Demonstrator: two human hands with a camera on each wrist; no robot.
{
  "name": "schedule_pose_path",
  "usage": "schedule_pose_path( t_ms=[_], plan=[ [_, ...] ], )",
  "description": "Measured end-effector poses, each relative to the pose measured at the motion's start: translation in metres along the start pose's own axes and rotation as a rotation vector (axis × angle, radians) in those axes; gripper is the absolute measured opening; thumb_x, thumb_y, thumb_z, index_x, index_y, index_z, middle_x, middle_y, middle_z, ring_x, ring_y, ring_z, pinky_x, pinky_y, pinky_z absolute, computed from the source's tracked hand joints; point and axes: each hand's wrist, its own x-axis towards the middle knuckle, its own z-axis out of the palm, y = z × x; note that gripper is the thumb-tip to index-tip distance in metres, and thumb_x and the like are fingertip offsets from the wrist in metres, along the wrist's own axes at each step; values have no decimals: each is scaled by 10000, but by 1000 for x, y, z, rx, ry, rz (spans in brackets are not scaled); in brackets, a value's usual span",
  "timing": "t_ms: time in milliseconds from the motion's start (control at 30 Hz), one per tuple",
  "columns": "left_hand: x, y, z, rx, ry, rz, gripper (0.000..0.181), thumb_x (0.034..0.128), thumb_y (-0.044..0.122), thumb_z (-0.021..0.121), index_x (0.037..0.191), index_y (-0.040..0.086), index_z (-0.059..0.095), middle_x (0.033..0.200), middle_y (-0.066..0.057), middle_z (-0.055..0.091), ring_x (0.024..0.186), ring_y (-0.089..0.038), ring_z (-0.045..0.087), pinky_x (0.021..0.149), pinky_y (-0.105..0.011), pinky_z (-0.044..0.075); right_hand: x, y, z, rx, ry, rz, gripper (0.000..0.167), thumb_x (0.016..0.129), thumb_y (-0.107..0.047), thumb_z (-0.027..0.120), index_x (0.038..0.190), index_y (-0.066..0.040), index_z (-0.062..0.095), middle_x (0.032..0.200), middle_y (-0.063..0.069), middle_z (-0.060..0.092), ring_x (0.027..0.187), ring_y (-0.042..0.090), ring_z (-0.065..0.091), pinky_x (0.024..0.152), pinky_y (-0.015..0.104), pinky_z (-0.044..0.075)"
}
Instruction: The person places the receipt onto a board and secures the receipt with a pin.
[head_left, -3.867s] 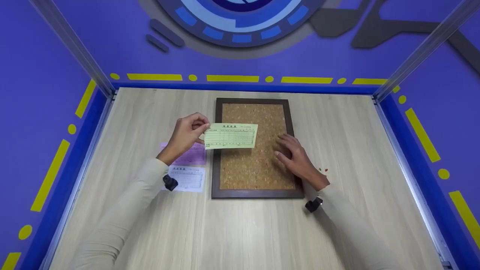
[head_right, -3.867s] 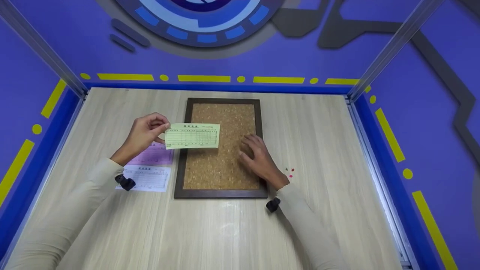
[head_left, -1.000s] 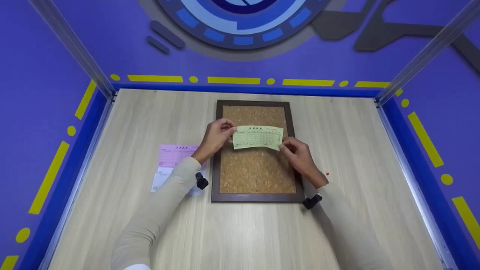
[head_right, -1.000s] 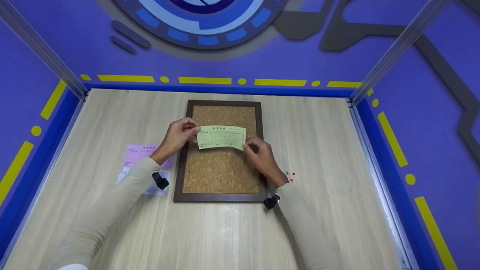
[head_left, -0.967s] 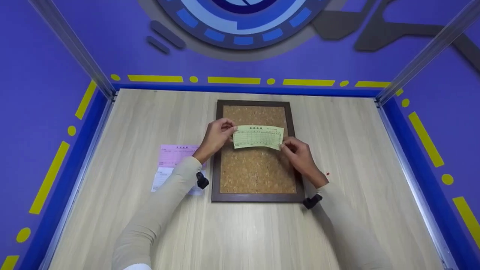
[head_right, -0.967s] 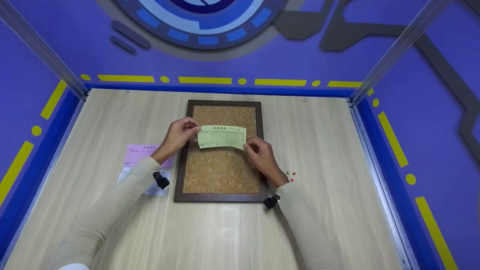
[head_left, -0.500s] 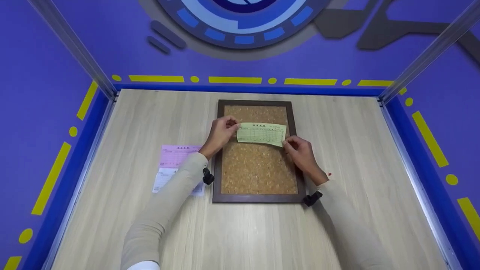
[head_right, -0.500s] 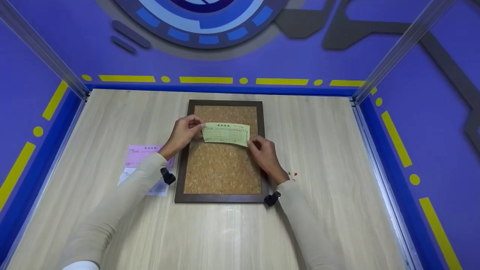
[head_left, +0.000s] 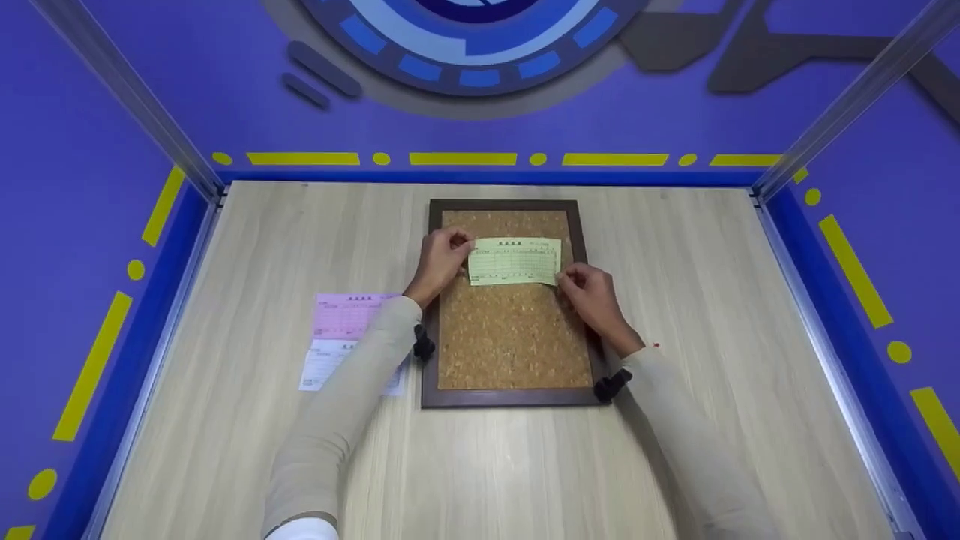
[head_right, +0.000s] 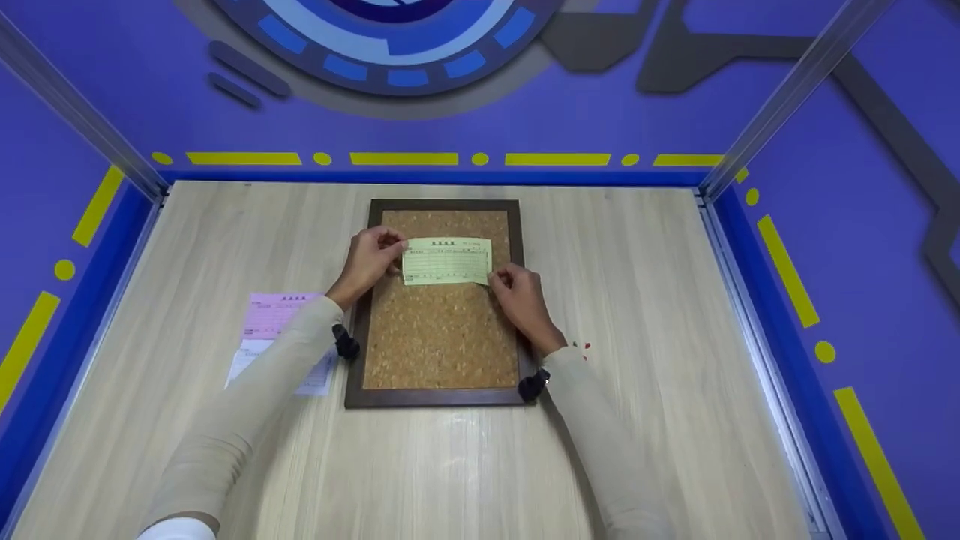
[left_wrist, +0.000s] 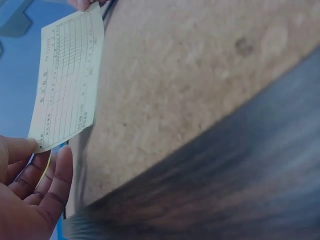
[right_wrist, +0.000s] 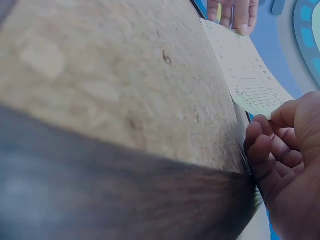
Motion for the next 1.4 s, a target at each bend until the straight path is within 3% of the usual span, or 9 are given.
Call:
schedule_pose_path(
  t_ms=[67,167,367,700,900,1067,1300,1400],
  plan=[
    [4,-5,1,36,13,7,83,1060,38,707,1092,-9,767,986,-102,745,795,-156,646,623,-221,518,6,11,1,-22,0,-7,160,1075,-84,695,938,-6,723,774,78,659,636,187,594,513,220,457],
    [9,-11,1,74,21,10,83,1051,28,712,1085,-9,778,1016,-114,766,845,-151,655,681,-227,495,9,11,3,-69,7,-5,159,1068,-78,697,929,-9,728,763,36,635,633,157,570,523,219,441],
    [16,-15,-1,116,8,-24,104,1058,48,709,1095,-10,786,1036,-140,776,853,-178,671,676,-261,504,13,9,8,-189,15,4,145,1030,-83,694,914,-18,751,778,21,645,687,159,557,591,241,427],
    [25,-14,1,192,-15,-56,137,1062,87,713,1122,-14,784,1081,-156,777,959,-256,723,847,-373,582,18,9,11,-314,40,10,164,989,-102,673,858,-28,739,703,17,638,624,151,529,563,267,406],
    [31,-17,1,251,-34,-40,141,1060,87,700,1113,-16,780,1055,-152,773,950,-262,719,841,-387,581,22,8,15,-330,46,2,194,989,-103,638,806,-53,679,682,14,601,618,165,507,564,291,399],
    [46,-35,6,281,-37,-11,97,1028,70,700,1019,21,782,939,-86,751,826,-187,664,740,-312,536,24,7,16,-327,52,13,206,975,-103,637,772,-69,635,674,9,583,613,163,495,548,295,388],
    [45,-29,5,305,-47,0,138,1036,87,685,994,9,791,913,-95,752,805,-196,652,732,-340,530,26,6,17,-358,54,20,194,968,-100,634,780,-55,646,675,19,594,611,162,506,546,290,398],
    [50,-36,8,320,-36,-1,135,1028,106,688,973,37,791,897,-60,746,796,-168,642,712,-313,515,27,7,17,-370,65,23,176,961,-92,636,792,-50,662,682,23,604,612,164,513,548,299,406]
  ],
)
